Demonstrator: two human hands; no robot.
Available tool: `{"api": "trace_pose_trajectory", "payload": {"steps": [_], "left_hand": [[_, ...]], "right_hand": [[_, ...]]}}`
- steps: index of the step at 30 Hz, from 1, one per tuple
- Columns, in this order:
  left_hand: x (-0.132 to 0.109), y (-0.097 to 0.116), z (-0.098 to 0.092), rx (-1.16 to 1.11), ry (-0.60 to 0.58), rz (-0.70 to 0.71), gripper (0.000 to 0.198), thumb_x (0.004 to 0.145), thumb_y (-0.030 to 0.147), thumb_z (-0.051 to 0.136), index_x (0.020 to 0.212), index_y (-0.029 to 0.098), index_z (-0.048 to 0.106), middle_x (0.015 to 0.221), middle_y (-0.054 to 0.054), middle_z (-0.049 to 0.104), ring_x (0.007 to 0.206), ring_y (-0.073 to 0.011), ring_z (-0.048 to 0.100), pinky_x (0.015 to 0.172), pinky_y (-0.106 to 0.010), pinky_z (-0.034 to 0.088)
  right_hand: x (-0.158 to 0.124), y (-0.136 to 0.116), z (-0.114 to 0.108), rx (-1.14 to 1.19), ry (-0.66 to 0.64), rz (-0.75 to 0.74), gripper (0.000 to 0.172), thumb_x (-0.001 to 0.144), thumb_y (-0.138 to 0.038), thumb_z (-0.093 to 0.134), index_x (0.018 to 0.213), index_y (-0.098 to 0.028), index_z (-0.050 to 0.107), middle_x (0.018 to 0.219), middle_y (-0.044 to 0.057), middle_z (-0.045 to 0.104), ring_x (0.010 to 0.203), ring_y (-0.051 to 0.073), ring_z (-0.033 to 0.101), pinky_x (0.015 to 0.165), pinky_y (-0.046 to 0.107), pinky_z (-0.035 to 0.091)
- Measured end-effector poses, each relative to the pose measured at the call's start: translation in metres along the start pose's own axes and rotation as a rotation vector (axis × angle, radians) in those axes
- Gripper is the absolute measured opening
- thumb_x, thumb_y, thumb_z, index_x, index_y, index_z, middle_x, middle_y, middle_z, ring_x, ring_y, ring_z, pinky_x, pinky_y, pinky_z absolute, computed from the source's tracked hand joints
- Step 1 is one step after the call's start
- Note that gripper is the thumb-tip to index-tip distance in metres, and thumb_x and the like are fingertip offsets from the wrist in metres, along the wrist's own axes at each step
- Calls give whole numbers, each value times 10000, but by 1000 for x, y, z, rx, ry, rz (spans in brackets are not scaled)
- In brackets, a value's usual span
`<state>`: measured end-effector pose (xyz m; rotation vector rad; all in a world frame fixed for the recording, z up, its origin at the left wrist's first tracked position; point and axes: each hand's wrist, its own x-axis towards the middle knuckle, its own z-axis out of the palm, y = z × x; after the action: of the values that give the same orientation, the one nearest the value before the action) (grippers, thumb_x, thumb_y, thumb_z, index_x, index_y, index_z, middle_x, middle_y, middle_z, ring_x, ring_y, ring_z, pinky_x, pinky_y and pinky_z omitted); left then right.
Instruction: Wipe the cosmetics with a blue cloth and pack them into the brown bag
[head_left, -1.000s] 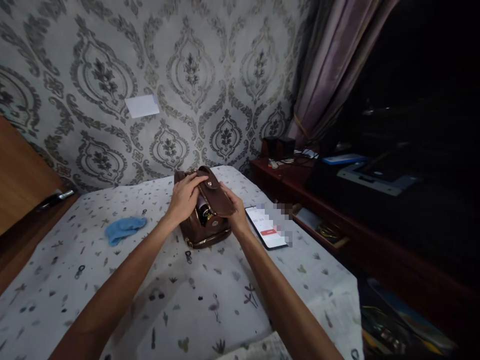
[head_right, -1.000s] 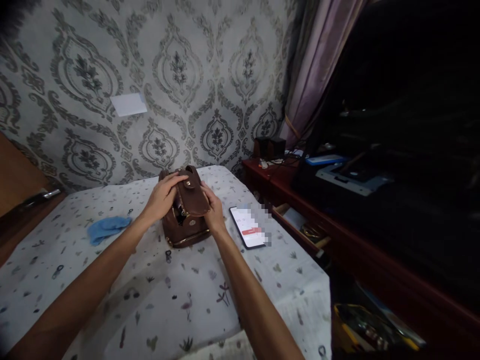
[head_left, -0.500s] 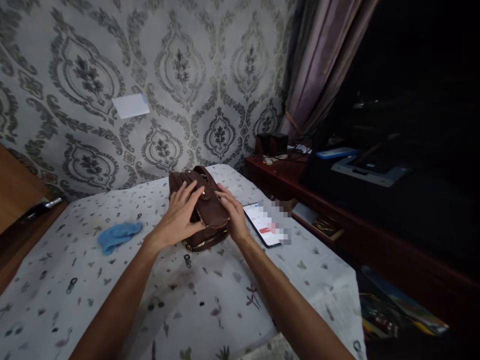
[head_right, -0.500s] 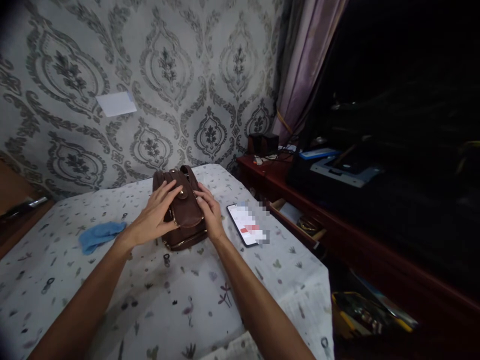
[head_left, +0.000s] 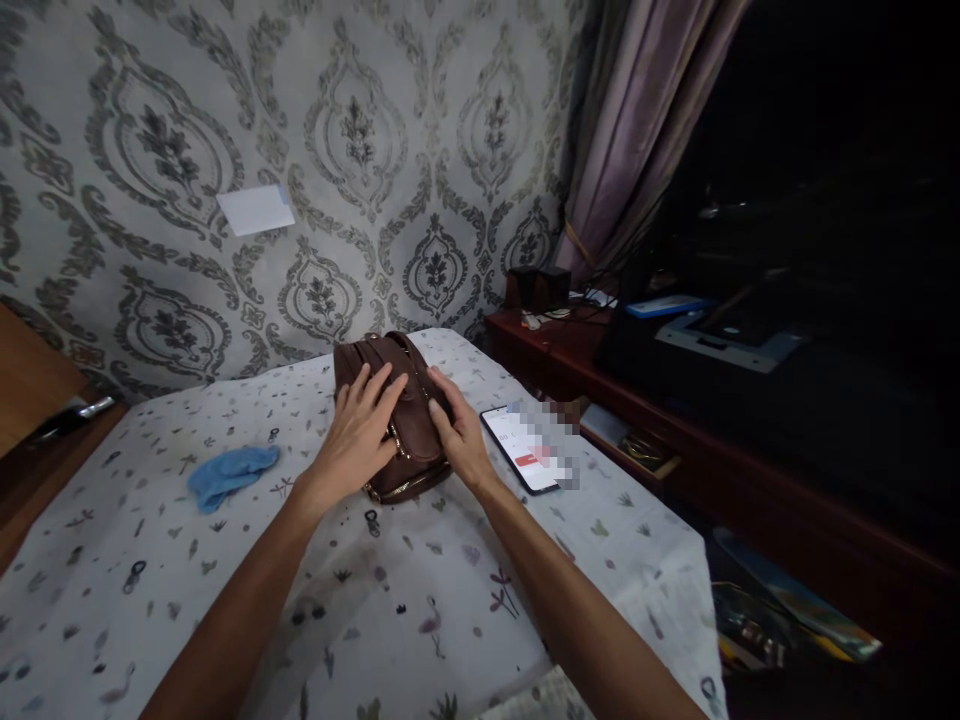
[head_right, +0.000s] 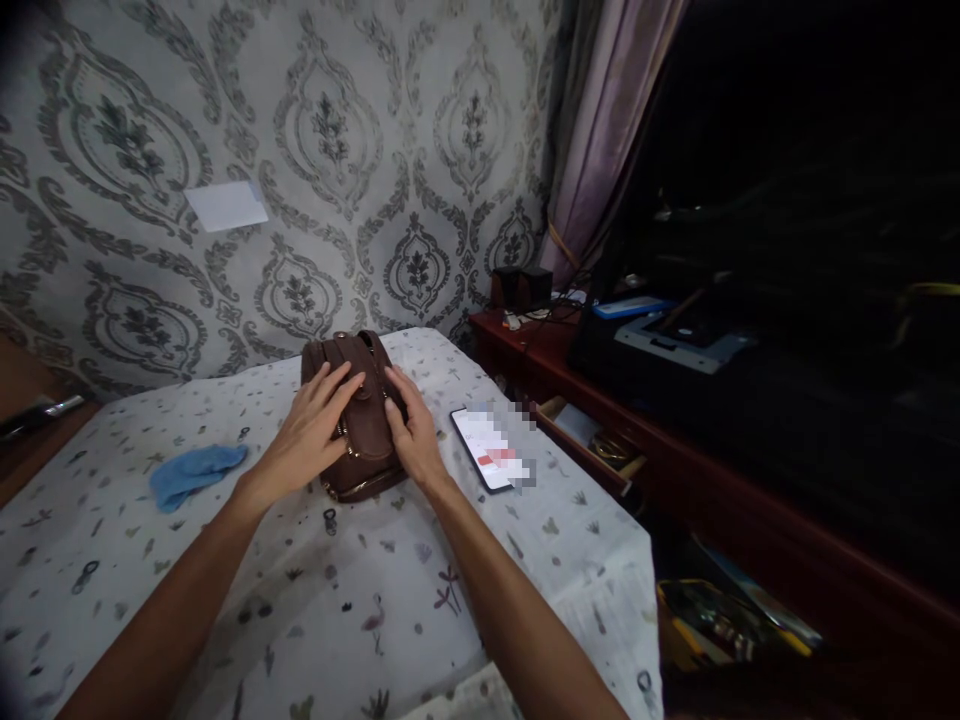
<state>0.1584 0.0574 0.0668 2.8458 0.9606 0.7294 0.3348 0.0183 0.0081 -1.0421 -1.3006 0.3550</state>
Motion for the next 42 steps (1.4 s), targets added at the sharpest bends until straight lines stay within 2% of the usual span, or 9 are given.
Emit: {"api": "trace_pose_trajectory", "payload": {"steps": [3,7,13,18,24,32,36,39,42], "left_hand": [[0,0,1,-6,-6,-8,799,811,61,497,1553,282,297,1673,-97,239,1563,-356,96,1227,-629,210],[-1,-1,2,-26,-12,-15,770,835,77,489,1552,290,307,1675,-85,235,1566,-344,90,1235,-616,203],[-1,-3,4,-50,-44,-30,744,885,125,476,1568,324,261,1689,-70,198,1570,-342,58,1234,-631,192],[-1,-4,0,-48,-87,14,758,932,208,485,1596,372,159,1707,-43,123,1569,-360,-1,1225,-664,174],[-2,-16,-21,-109,-217,122,705,1008,372,436,1611,418,74,1715,19,42,1564,-370,-9,1245,-619,162],[-2,-17,-27,-173,-245,125,649,1007,284,397,1596,433,167,1712,55,37,1573,-319,-4,1255,-601,163],[3,-28,-36,-309,-196,96,571,968,438,519,1524,399,393,1662,2,294,1540,-330,234,1210,-510,342],[22,-59,-37,-628,-27,-70,468,931,508,541,1330,278,622,1430,-85,604,1343,-312,537,1083,-423,480],[53,-97,-25,-771,295,-600,449,842,579,612,1094,216,687,1178,-78,720,1198,-270,618,924,-330,525]], "right_hand": [[-2,3,3,-78,16,20,635,980,-612,433,1492,-239,484,1587,91,439,1484,229,383,1260,461,247],[-4,3,0,-182,-80,26,746,951,-652,466,1545,-206,405,1627,128,359,1522,262,307,1265,488,222],[-8,2,-5,-343,-221,-125,961,832,-763,557,1578,-200,333,1684,171,166,1562,330,162,1255,552,192],[-10,9,-3,-399,-207,-203,921,838,-749,562,1575,-250,328,1680,147,173,1552,343,191,1243,570,217],[-11,10,-2,-382,-186,-217,880,853,-702,587,1574,-270,325,1679,136,169,1549,351,195,1239,579,229],[-10,11,-1,-376,-167,-187,901,829,-690,634,1569,-273,334,1675,138,170,1550,349,195,1243,574,229],[-11,9,1,-395,-153,-178,833,849,-640,645,1552,-290,366,1664,130,200,1541,356,219,1235,586,245],[-11,6,3,-402,-129,-180,789,862,-604,649,1537,-287,389,1644,138,239,1527,344,261,1233,579,260],[-11,4,5,-403,-119,-183,780,863,-593,654,1531,-286,394,1635,140,255,1522,331,276,1237,571,258]]}}
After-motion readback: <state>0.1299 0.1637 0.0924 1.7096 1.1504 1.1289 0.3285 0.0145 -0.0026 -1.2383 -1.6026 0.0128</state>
